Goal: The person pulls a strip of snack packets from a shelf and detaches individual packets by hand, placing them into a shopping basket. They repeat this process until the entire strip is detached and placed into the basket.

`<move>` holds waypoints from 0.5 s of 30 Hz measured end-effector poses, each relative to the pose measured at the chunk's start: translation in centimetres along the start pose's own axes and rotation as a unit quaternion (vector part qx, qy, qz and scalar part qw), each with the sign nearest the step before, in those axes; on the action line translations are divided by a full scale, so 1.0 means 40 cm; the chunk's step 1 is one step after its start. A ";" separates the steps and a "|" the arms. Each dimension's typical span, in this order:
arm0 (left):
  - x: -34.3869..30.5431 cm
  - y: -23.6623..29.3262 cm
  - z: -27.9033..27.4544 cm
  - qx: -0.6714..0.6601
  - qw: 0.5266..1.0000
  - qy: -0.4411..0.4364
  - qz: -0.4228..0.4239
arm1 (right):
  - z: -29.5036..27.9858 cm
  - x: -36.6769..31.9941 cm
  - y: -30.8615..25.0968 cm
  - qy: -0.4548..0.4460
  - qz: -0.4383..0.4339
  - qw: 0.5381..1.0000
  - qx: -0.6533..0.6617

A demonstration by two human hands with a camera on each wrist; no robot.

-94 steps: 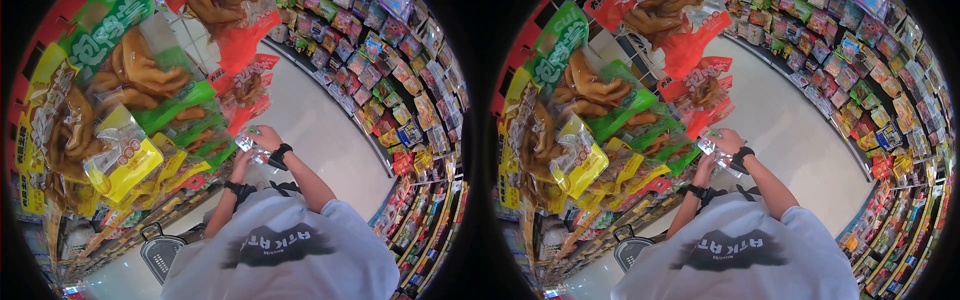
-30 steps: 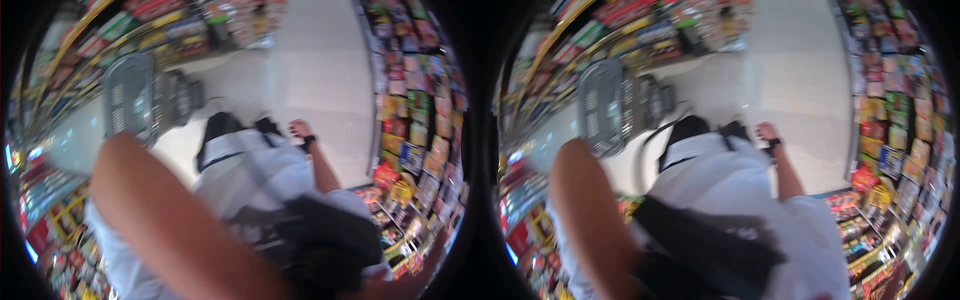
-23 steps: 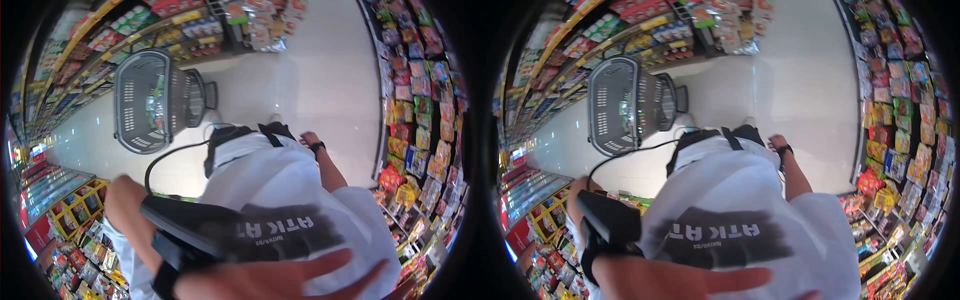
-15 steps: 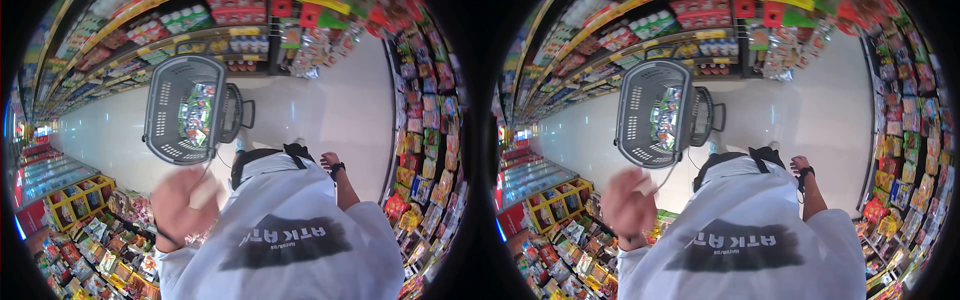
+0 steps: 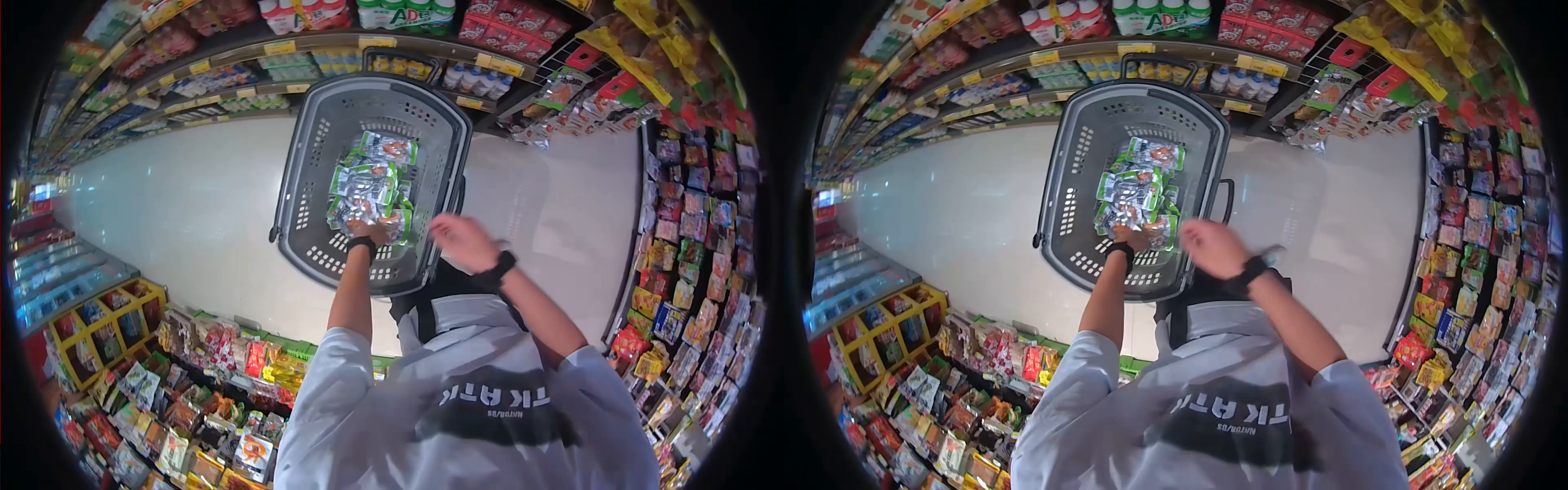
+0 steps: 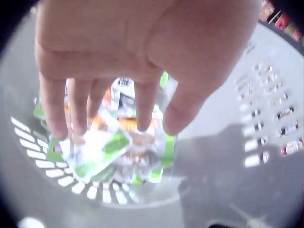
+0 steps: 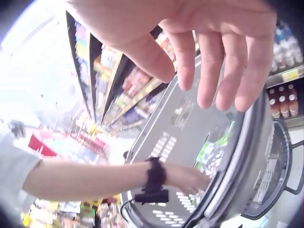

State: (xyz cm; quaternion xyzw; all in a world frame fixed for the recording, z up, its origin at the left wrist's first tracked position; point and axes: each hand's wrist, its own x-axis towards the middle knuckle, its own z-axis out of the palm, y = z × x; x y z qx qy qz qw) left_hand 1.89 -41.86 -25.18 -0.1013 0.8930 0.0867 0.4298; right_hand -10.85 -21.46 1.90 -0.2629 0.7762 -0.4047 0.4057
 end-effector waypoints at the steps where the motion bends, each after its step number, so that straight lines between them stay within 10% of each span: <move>1: 0.012 0.001 0.022 -0.105 0.994 -0.017 0.021 | 0.056 0.007 -0.012 0.019 -0.094 0.991 -0.094; 9: -0.013 0.042 0.002 -0.280 0.948 -0.028 -0.148 | 0.211 -0.048 0.078 -0.133 -0.142 0.891 -0.410; 15: 0.054 0.080 -0.033 -0.125 0.963 0.206 -0.124 | 0.272 -0.035 0.190 -0.042 -0.205 0.889 -0.408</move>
